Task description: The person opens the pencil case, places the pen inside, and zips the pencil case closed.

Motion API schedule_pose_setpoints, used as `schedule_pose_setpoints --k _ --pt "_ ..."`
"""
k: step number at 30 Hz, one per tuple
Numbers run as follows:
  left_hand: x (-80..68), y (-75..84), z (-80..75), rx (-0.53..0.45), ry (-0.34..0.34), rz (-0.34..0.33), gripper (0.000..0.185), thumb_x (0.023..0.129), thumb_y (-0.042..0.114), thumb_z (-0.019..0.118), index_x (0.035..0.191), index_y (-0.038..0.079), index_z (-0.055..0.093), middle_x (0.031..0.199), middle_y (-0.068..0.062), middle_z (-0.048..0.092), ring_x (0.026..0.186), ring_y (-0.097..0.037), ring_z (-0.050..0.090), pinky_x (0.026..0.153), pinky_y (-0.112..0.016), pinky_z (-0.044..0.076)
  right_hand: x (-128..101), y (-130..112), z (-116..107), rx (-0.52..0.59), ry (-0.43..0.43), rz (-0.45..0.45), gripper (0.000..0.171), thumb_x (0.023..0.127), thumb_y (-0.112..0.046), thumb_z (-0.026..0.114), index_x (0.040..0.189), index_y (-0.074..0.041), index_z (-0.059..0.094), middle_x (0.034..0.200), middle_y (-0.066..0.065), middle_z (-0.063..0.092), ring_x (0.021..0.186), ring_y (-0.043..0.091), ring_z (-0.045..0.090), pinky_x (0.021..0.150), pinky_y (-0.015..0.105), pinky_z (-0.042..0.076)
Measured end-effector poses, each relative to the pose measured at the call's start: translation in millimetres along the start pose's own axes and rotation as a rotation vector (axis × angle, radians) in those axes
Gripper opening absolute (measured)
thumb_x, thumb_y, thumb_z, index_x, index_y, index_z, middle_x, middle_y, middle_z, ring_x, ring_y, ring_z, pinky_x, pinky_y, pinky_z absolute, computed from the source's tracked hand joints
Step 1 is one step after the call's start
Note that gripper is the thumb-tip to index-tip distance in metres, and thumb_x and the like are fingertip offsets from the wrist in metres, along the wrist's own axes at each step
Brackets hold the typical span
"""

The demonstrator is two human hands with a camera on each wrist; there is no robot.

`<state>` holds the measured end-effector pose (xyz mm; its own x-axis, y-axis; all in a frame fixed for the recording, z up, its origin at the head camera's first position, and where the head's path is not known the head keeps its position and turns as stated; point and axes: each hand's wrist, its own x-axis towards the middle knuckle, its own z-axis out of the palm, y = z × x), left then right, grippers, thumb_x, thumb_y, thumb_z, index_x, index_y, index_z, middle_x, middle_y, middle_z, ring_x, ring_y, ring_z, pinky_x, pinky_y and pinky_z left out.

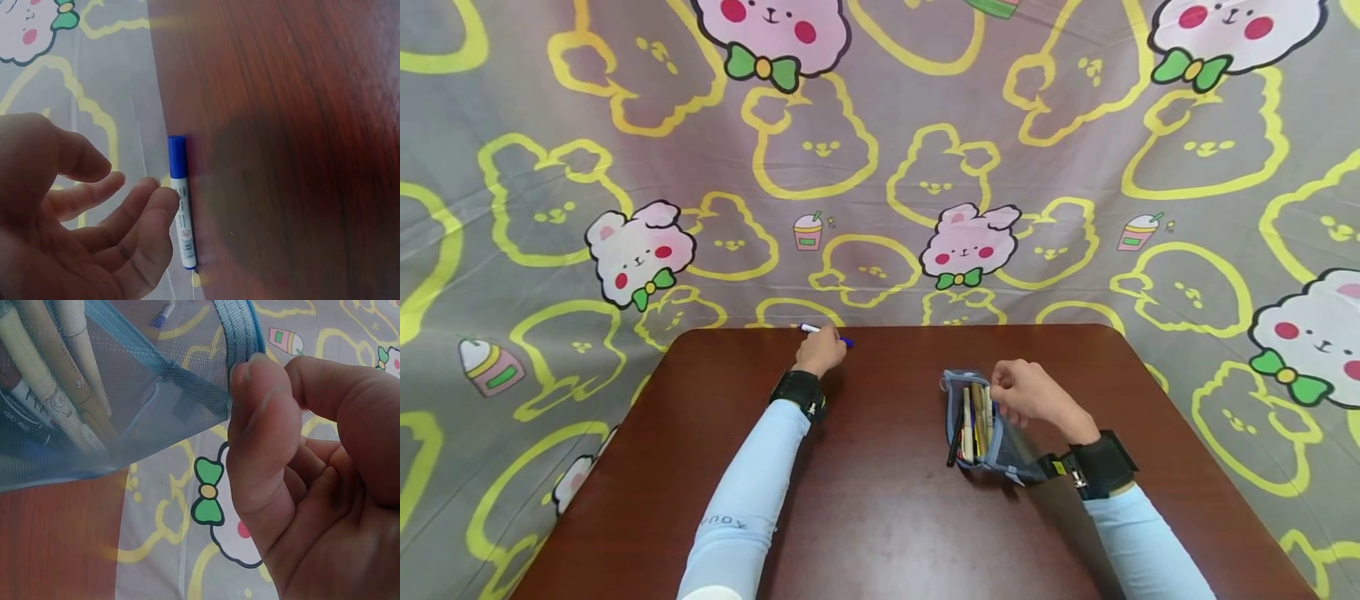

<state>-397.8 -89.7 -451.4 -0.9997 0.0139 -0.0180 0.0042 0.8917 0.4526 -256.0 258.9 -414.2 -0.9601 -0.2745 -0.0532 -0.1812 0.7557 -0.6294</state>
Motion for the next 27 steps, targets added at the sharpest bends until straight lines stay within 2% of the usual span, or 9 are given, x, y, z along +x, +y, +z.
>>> schedule_pose_setpoints --k 4,9,17,22,27 --pt "6.6 -2.3 1.1 -0.017 -0.005 -0.004 0.027 0.097 0.024 0.045 0.119 0.012 0.054 0.117 -0.015 0.066 0.105 -0.041 0.062 0.084 -0.051 0.048 0.5 -0.2 0.2 -0.009 -0.008 -0.006 0.006 0.093 -0.011 0.057 0.092 -0.006 0.056 0.061 0.003 0.061 0.047 0.019 0.058 0.045 0.031 0.051" --pt "22.3 4.5 8.1 -0.028 -0.022 0.012 0.036 0.098 0.025 0.044 0.130 0.011 0.052 0.121 -0.016 0.064 0.104 -0.040 0.062 0.083 -0.049 0.049 -1.0 3.1 -0.8 -0.019 0.000 0.003 0.006 0.093 -0.011 0.058 0.092 -0.006 0.057 0.061 0.003 0.061 0.046 0.019 0.058 0.046 0.035 0.052" --pt "42.0 10.4 22.8 -0.018 -0.006 -0.032 0.036 0.097 0.027 0.047 0.129 0.012 0.052 0.127 -0.017 0.062 0.109 -0.041 0.061 0.086 -0.051 0.050 -1.9 4.7 -1.0 -0.006 -0.005 -0.015 0.004 0.093 -0.010 0.058 0.091 -0.006 0.057 0.060 0.003 0.060 0.045 0.019 0.057 0.045 0.035 0.052" --pt "46.6 4.8 18.8 -0.003 -0.023 -0.025 0.045 0.097 0.029 0.047 0.137 0.009 0.047 0.127 -0.020 0.060 0.110 -0.041 0.060 0.089 -0.052 0.050 0.7 4.1 1.8 -0.012 0.001 -0.007 0.005 0.093 -0.011 0.058 0.090 -0.007 0.057 0.061 0.003 0.060 0.045 0.019 0.057 0.045 0.034 0.052" --pt "50.7 -5.1 7.9 0.029 -0.009 -0.066 0.045 0.097 0.029 0.046 0.136 0.008 0.048 0.130 -0.023 0.059 0.115 -0.041 0.058 0.091 -0.054 0.049 2.7 2.3 6.3 -0.001 -0.012 -0.002 0.005 0.093 -0.012 0.058 0.092 -0.007 0.057 0.062 0.003 0.060 0.046 0.019 0.058 0.045 0.032 0.052"
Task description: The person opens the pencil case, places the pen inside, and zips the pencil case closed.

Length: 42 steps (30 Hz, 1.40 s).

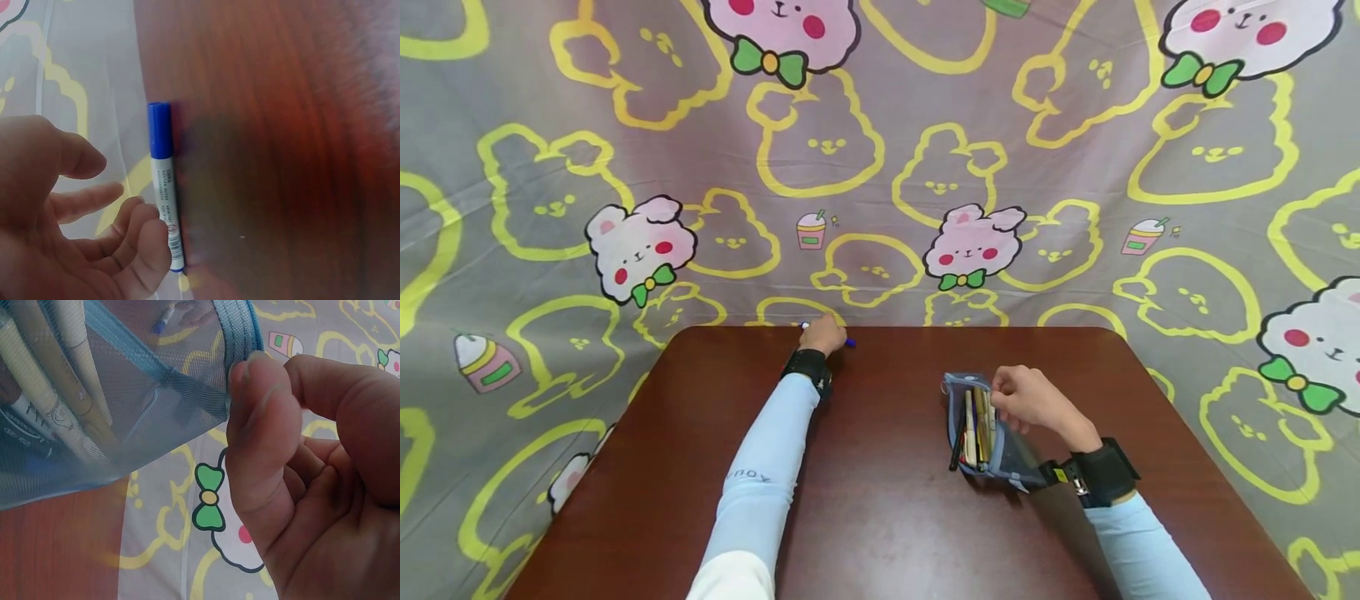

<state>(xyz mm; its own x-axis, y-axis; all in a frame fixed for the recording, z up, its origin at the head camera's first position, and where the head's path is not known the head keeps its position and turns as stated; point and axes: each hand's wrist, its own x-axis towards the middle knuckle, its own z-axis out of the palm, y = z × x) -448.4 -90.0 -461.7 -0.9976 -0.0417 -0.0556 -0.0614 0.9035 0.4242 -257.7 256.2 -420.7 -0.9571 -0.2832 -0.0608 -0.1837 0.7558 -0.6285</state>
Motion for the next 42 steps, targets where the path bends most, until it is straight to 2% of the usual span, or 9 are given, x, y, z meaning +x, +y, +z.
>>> schedule_pose_setpoints --k 6,12,14,21,25,31,35,38,42 --pt "6.7 -1.0 -5.2 -0.011 -0.025 0.004 0.044 0.097 0.029 0.045 0.134 0.008 0.049 0.133 -0.025 0.056 0.120 -0.043 0.055 0.093 -0.056 0.047 0.6 -1.8 0.4 0.012 0.004 -0.008 0.005 0.093 -0.011 0.058 0.091 -0.007 0.056 0.061 0.003 0.060 0.046 0.020 0.057 0.045 0.032 0.051" --pt "10.1 -7.4 0.3 0.047 -0.086 -0.001 0.042 0.095 0.028 0.046 0.126 0.003 0.058 0.129 -0.024 0.059 0.115 -0.038 0.058 0.094 -0.050 0.049 1.2 -2.7 1.7 0.011 -0.013 -0.003 0.006 0.093 -0.012 0.058 0.092 -0.007 0.057 0.062 0.003 0.060 0.047 0.019 0.058 0.046 0.031 0.052" --pt "10.3 -9.9 2.1 0.061 -0.098 0.001 0.043 0.096 0.028 0.044 0.127 0.001 0.058 0.130 -0.024 0.059 0.115 -0.037 0.059 0.095 -0.049 0.049 1.4 -2.5 1.8 0.013 -0.013 -0.005 0.005 0.093 -0.012 0.058 0.092 -0.007 0.057 0.062 0.003 0.060 0.047 0.019 0.058 0.047 0.032 0.052" --pt "4.1 -8.0 2.9 0.039 -0.107 0.028 0.051 0.099 0.027 0.042 0.139 -0.004 0.045 0.131 -0.028 0.056 0.113 -0.039 0.058 0.096 -0.048 0.047 1.1 -2.4 0.1 0.016 -0.013 -0.004 0.005 0.093 -0.011 0.058 0.091 -0.007 0.057 0.061 0.004 0.059 0.048 0.019 0.058 0.047 0.031 0.052" --pt "2.6 -7.4 5.0 0.073 -0.121 0.044 0.055 0.098 0.025 0.044 0.144 -0.004 0.038 0.130 -0.027 0.057 0.110 -0.039 0.059 0.093 -0.047 0.048 1.3 -1.8 0.0 0.015 -0.015 -0.008 0.005 0.093 -0.011 0.058 0.091 -0.007 0.057 0.061 0.003 0.060 0.047 0.019 0.058 0.046 0.032 0.051" --pt "4.8 -10.8 13.7 0.110 -0.130 0.016 0.052 0.094 0.022 0.051 0.140 -0.002 0.043 0.128 -0.028 0.059 0.114 -0.044 0.060 0.095 -0.050 0.049 1.4 -0.7 0.3 0.018 -0.009 -0.012 0.005 0.093 -0.011 0.059 0.091 -0.007 0.057 0.061 0.003 0.059 0.047 0.019 0.058 0.046 0.032 0.051" --pt "7.7 -11.8 17.6 0.114 -0.161 0.016 0.047 0.095 0.022 0.051 0.136 -0.002 0.048 0.118 -0.024 0.062 0.096 -0.035 0.062 0.079 -0.042 0.050 1.2 0.7 1.1 0.016 -0.012 -0.015 0.005 0.093 -0.011 0.059 0.092 -0.007 0.057 0.061 0.003 0.059 0.047 0.019 0.058 0.046 0.032 0.052" --pt "5.5 -8.0 14.5 0.084 -0.181 0.033 0.046 0.097 0.023 0.048 0.135 -0.003 0.049 0.108 -0.020 0.063 0.078 -0.027 0.056 0.064 -0.036 0.043 1.0 2.0 0.6 0.016 -0.015 -0.015 0.005 0.093 -0.011 0.059 0.093 -0.006 0.057 0.062 0.003 0.060 0.047 0.019 0.058 0.046 0.032 0.052" --pt "-4.7 3.4 0.9 -0.003 -0.124 0.069 0.044 0.095 0.024 0.047 0.133 0.001 0.050 0.107 -0.019 0.062 0.070 -0.026 0.057 0.056 -0.032 0.044 1.6 2.8 -2.4 0.015 -0.005 -0.013 0.004 0.093 -0.010 0.058 0.093 -0.006 0.056 0.061 0.004 0.060 0.047 0.020 0.058 0.047 0.032 0.052"
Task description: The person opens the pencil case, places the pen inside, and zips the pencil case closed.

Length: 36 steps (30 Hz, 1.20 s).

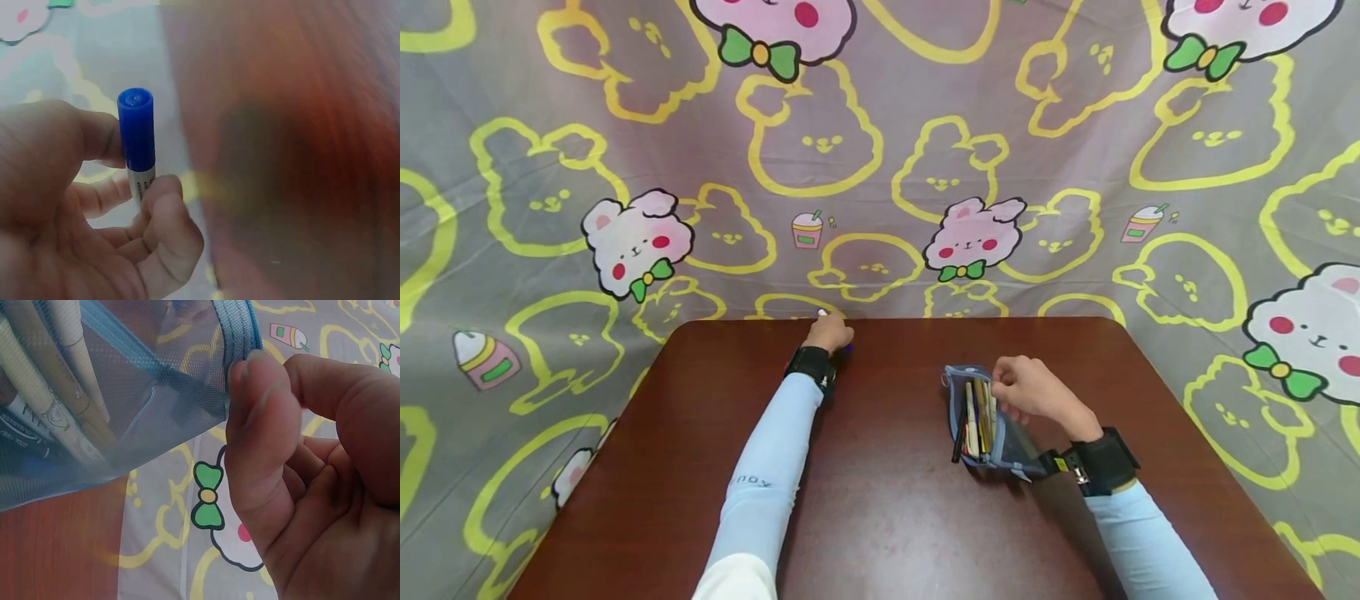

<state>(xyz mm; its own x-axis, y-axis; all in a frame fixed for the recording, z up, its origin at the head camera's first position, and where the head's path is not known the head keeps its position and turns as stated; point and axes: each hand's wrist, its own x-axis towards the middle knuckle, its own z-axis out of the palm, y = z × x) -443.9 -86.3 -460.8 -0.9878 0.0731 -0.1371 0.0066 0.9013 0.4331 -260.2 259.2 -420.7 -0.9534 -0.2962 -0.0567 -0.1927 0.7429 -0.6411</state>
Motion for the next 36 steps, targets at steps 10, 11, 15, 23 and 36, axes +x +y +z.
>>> schedule_pose_setpoints --k 10,11,15,23,36 --pt "-33.4 22.3 -24.0 -0.164 0.097 0.105 0.014 0.096 0.023 0.049 0.093 0.009 0.048 0.075 -0.007 0.056 0.050 -0.019 0.055 0.046 -0.029 0.046 -2.8 1.2 -0.6 0.005 0.000 0.009 0.005 0.093 -0.011 0.059 0.092 -0.007 0.056 0.062 0.004 0.061 0.048 0.020 0.059 0.047 0.032 0.052" --pt "-36.3 24.2 -24.9 -0.170 0.102 0.113 0.014 0.096 0.023 0.049 0.094 0.010 0.048 0.074 -0.006 0.056 0.049 -0.018 0.055 0.046 -0.028 0.045 -3.4 1.7 -0.6 0.002 0.000 0.010 0.005 0.093 -0.012 0.059 0.092 -0.007 0.056 0.062 0.003 0.061 0.048 0.020 0.059 0.047 0.032 0.052" --pt "-48.4 33.4 -27.3 -0.200 0.132 0.137 0.014 0.096 0.025 0.049 0.098 0.011 0.048 0.072 -0.005 0.055 0.049 -0.016 0.053 0.048 -0.027 0.041 -5.2 3.2 -2.8 -0.004 0.014 0.015 0.006 0.093 -0.011 0.059 0.093 -0.006 0.056 0.062 0.004 0.060 0.047 0.020 0.058 0.047 0.032 0.052" --pt "-80.3 40.0 -23.5 -0.214 0.193 0.133 0.013 0.095 0.027 0.049 0.098 0.014 0.050 0.078 -0.005 0.058 0.056 -0.018 0.054 0.051 -0.029 0.039 4.2 -3.4 4.9 0.015 -0.009 -0.011 0.006 0.093 -0.013 0.058 0.092 -0.008 0.057 0.062 0.004 0.061 0.047 0.020 0.059 0.048 0.039 0.054" --pt "-135.1 77.5 -0.1 -0.152 0.157 0.264 0.015 0.097 0.026 0.054 0.100 0.011 0.052 0.078 -0.005 0.060 0.059 -0.018 0.052 0.051 -0.028 0.036 1.8 2.7 3.9 0.019 0.000 0.003 0.007 0.093 -0.014 0.057 0.093 -0.007 0.057 0.062 0.003 0.062 0.047 0.019 0.059 0.049 0.039 0.054"
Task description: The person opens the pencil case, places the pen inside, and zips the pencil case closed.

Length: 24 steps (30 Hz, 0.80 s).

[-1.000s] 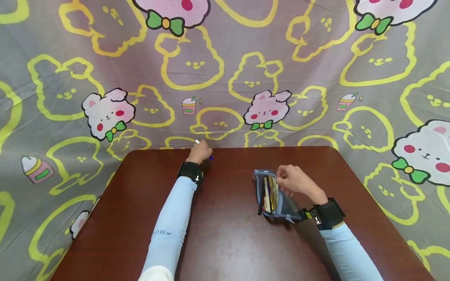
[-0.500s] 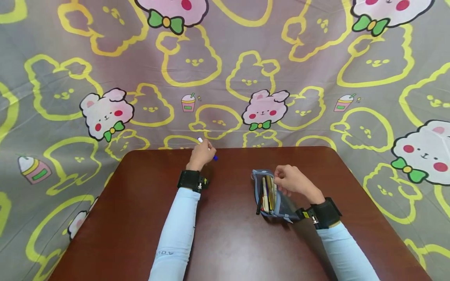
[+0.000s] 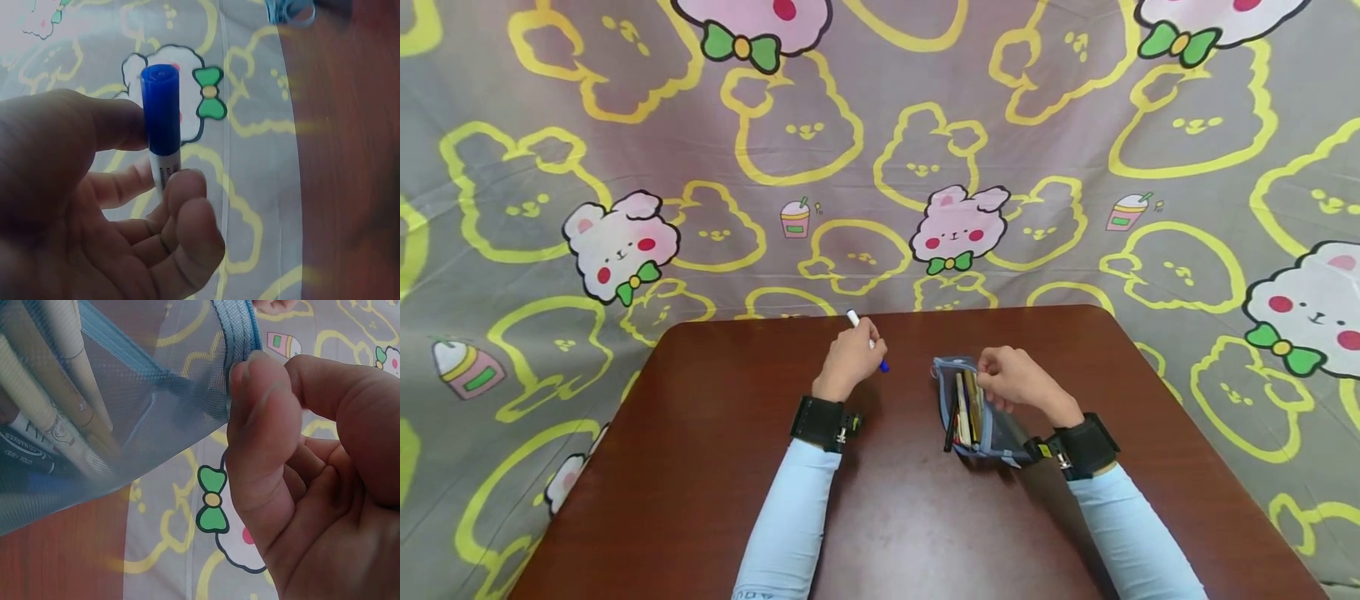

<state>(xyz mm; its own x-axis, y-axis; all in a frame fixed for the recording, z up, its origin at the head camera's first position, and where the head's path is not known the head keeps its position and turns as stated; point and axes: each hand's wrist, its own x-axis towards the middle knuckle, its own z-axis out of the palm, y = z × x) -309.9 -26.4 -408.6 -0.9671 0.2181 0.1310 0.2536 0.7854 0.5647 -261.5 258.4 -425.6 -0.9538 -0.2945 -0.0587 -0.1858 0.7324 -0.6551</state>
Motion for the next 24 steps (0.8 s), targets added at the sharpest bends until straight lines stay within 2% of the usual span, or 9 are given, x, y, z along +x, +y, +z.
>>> schedule_pose_setpoints --k 5,11,16,24 --pt "-15.1 11.0 13.5 -0.019 -0.048 0.005 0.015 0.097 0.027 0.056 0.099 0.012 0.052 0.077 -0.004 0.061 0.059 -0.015 0.054 0.050 -0.027 0.039 0.8 0.4 -2.3 -0.008 0.002 0.000 0.006 0.093 -0.013 0.057 0.092 -0.007 0.057 0.062 0.004 0.061 0.047 0.020 0.059 0.049 0.040 0.054" --pt "-28.0 23.2 32.7 -0.065 -0.106 0.012 0.014 0.098 0.027 0.055 0.101 0.013 0.052 0.077 -0.003 0.061 0.055 -0.013 0.053 0.047 -0.025 0.038 2.5 2.1 -2.9 -0.008 0.016 -0.001 0.008 0.094 -0.014 0.059 0.094 -0.006 0.057 0.063 0.004 0.062 0.048 0.020 0.060 0.048 0.036 0.054" --pt "-37.9 30.4 48.0 -0.087 -0.146 0.022 0.013 0.098 0.026 0.055 0.101 0.014 0.053 0.074 -0.001 0.060 0.052 -0.012 0.050 0.045 -0.024 0.035 3.9 1.7 -0.3 -0.013 0.014 0.009 0.009 0.093 -0.014 0.059 0.096 -0.006 0.057 0.063 0.004 0.063 0.048 0.020 0.060 0.052 0.043 0.055" --pt "-47.2 42.0 73.4 -0.010 -0.231 0.111 0.010 0.098 0.028 0.055 0.098 0.018 0.055 0.073 0.002 0.055 0.059 -0.013 0.051 0.052 -0.026 0.038 5.3 -1.7 3.1 -0.017 0.023 -0.007 0.009 0.092 -0.014 0.059 0.095 -0.005 0.057 0.062 0.004 0.062 0.046 0.019 0.059 0.050 0.041 0.055"
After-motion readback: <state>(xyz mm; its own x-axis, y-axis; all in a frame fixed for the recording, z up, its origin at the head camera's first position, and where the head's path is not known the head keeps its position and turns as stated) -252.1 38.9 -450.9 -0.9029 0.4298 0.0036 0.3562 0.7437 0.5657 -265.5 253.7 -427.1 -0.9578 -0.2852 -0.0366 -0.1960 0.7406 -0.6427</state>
